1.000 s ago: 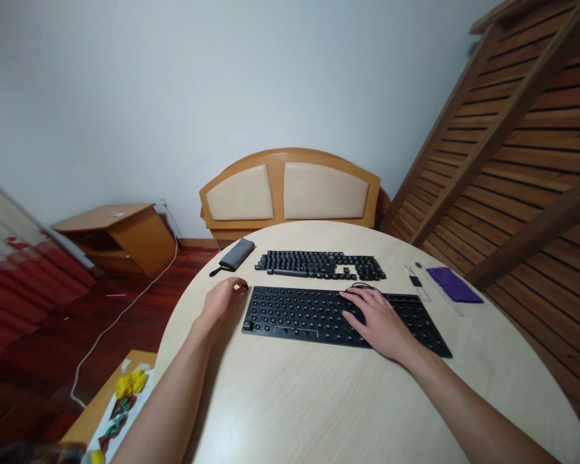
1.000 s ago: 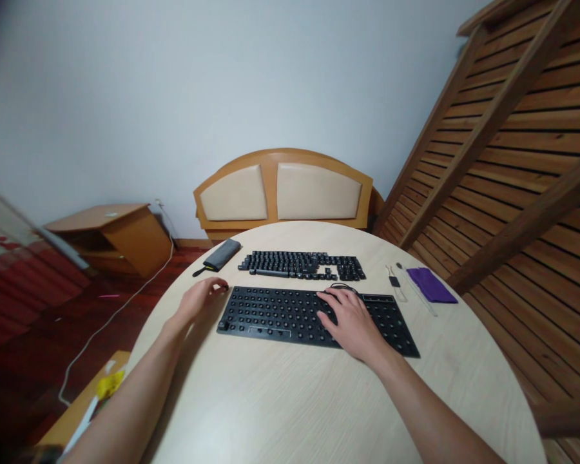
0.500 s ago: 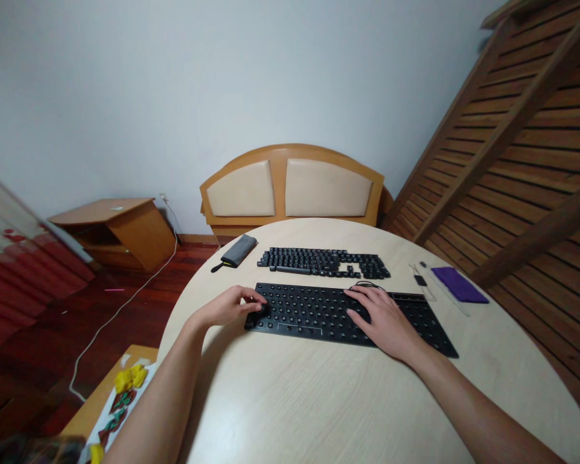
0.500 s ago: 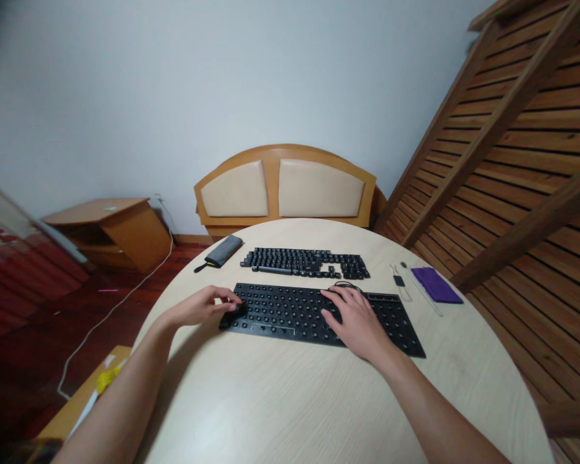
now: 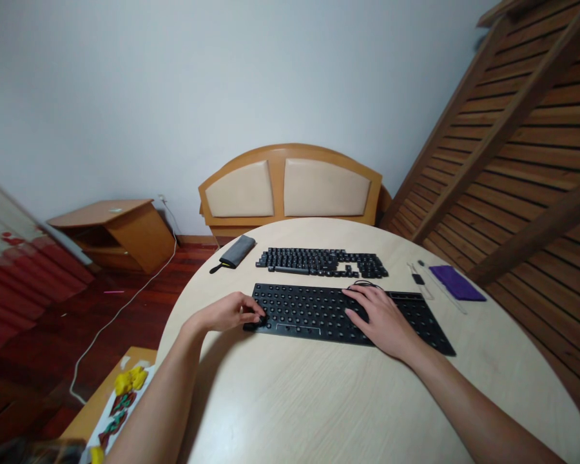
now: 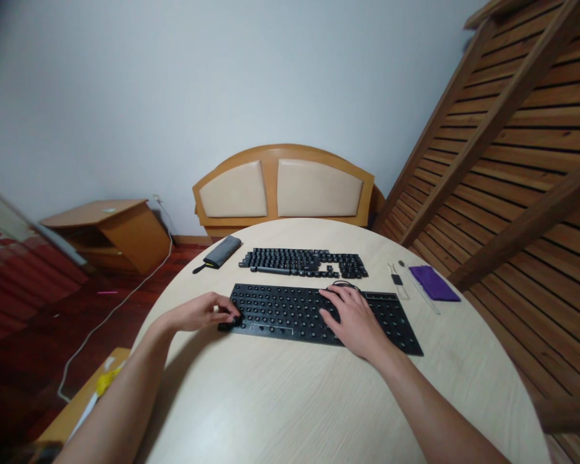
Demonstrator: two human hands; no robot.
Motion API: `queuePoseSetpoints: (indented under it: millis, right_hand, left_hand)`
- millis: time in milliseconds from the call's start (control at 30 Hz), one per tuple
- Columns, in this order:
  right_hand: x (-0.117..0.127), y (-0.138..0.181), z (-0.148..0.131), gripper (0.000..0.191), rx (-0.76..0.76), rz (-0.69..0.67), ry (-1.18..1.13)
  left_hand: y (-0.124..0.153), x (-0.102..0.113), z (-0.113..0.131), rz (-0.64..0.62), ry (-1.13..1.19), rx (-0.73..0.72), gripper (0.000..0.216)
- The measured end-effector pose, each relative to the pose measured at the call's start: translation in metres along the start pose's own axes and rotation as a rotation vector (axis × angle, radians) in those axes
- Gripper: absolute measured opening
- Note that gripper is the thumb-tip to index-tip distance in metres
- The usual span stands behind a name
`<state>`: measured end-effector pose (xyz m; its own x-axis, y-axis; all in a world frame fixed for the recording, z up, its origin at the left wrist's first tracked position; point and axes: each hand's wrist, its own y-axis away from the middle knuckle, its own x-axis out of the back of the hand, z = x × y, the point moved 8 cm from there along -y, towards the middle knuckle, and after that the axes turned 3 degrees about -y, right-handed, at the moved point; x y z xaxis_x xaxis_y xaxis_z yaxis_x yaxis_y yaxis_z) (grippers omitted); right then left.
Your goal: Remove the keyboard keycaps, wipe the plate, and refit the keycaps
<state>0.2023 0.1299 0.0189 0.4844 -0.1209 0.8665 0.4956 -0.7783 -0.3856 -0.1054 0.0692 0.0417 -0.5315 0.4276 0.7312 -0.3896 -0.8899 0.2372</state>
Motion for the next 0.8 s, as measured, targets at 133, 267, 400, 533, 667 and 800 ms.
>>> queuePoseSetpoints:
  millis: [133,267,400,533,667,800]
  right_hand:
    - [0.0001,0.0002,-0.0001,0.04,-0.008,0.006,-0.008]
    - [0.0006,-0.0001,-0.0011,0.041,-0.009,0.001,-0.008]
    - [0.0008,-0.0003,-0.0013,0.04,-0.011,0.0,-0.01]
    - [0.0006,-0.0005,-0.0009,0.041,-0.01,0.0,-0.005]
    - [0.0017,-0.0008,-0.0019,0.041,-0.01,0.005,-0.008]
    - [0.0018,-0.0006,-0.0021,0.041,-0.012,0.001,-0.007]
  left_hand:
    - [0.0009,-0.0006,0.0011,0.009,-0.023,-0.001,0.029]
    - [0.0024,-0.0009,0.0046,0.018,-0.089,-0.006,0.027]
    - [0.0035,-0.0001,0.0085,0.034,-0.152,-0.023,0.026]
    - [0.0033,0.0002,0.0088,0.043,-0.205,-0.029,0.027]
    - [0.0031,0.0001,0.008,0.056,-0.265,-0.037,0.027]
    - [0.0034,0.0002,0.0097,0.063,-0.311,-0.044,0.027]
